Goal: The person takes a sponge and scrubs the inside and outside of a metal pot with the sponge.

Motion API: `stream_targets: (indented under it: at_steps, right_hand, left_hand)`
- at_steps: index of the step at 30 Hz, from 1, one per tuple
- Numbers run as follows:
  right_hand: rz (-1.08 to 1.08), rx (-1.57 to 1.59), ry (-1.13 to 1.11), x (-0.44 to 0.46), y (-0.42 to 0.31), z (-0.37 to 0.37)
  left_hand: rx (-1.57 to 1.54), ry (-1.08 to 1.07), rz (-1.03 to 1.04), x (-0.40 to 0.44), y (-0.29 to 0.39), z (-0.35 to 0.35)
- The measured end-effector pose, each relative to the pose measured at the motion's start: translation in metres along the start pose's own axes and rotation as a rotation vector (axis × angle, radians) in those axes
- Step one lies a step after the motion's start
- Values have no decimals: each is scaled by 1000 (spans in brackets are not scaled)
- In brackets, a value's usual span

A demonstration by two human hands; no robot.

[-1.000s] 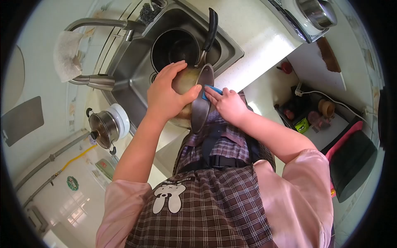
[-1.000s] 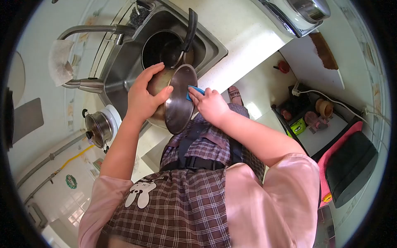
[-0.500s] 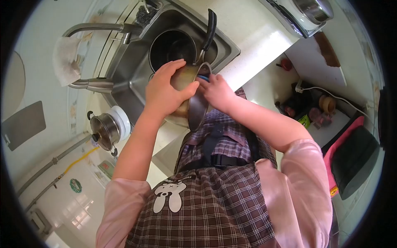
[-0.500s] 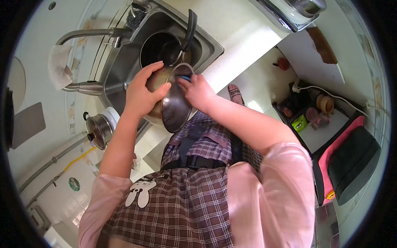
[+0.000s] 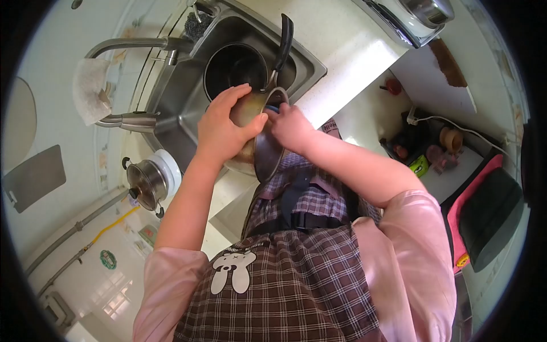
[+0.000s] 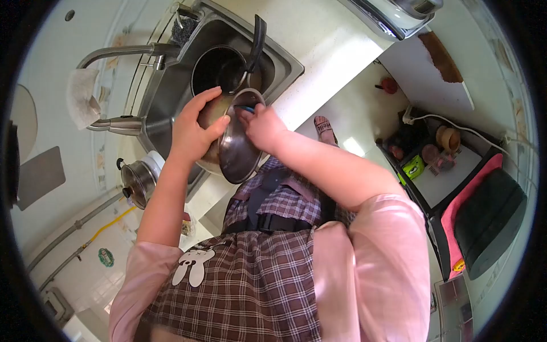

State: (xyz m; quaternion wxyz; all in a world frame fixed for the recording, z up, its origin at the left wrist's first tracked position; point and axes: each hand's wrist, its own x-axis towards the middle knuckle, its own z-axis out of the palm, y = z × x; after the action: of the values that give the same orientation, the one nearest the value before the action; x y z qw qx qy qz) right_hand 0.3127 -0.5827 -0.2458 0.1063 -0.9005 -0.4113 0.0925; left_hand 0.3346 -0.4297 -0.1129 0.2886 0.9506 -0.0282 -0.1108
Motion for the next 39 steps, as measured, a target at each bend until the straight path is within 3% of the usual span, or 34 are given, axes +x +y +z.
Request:
stream_targets:
  at_steps: [2,6,9,11,12,15,16,17,18,20,21,23,25,26,27,29,31,32,35,36,39]
  right_hand:
    - [14,-32,101,-27,6,1]
    - [33,-22,6,-47,-5,3]
    - [-16,351,-79,-27,-32,20]
    - [26,708,-506,-12,-35,-19]
    - [-140,976,-299,-17,-38,11]
    - [-136,877,-144,-37,-44,3]
    - [-41,670,-380,-33,-36,-8]
    - [62,572,-352,-30,-27,-7]
    - [43,547,-170,-34,-28,-3]
    - [12,635,-203,-30,-35,1]
    - [8,753,-426,-26,-43,-9]
    - [-134,1139,263,-38,-70,30]
    - [-38,764,-196,-34,-52,1]
    - [-11,634,-250,-28,-41,-8]
    - [48,515,-65,-22,-41,-8]
    - [23,572,-263,-14,-45,-13]
    - [-6,931,-126,-21,-60,-1]
    - [-40,947,9,-29,-63,1]
    - [58,644,-233,-24,-34,-11]
    - [86,541,-17,-19,-36,-7]
    - [-9,616,-412,-8,-47,-8]
  left_hand:
    - [9,10,77,-4,-5,0]
    - [44,15,155,-10,-3,-2]
    - [24,-13,158,-14,-5,-6]
    - [2,-8,157,-15,-8,-8]
    - [-2,-4,156,-17,-10,-8]
    - [-10,34,192,-17,-16,-6]
    - [-13,48,204,-20,-18,-5]
    - [-13,31,205,-22,-20,-5]
    - [-11,15,210,-24,-19,-7]
    - [-9,18,228,-23,-20,-9]
    - [-12,25,238,-22,-20,-9]
    - [-7,38,259,-20,-21,-9]
    - [6,38,266,-23,-21,-10]
    - [-3,35,275,-24,-22,-10]
    - [-12,35,285,-24,-23,-10]
    - [-14,36,286,-25,-23,-11]
    - [-4,28,274,-24,-20,-10]
    - [-13,34,271,-21,-22,-11]
    - [-40,30,264,-22,-26,-11]
    - [-43,32,270,-22,-26,-10]
    - [-29,31,266,-22,-26,-10]
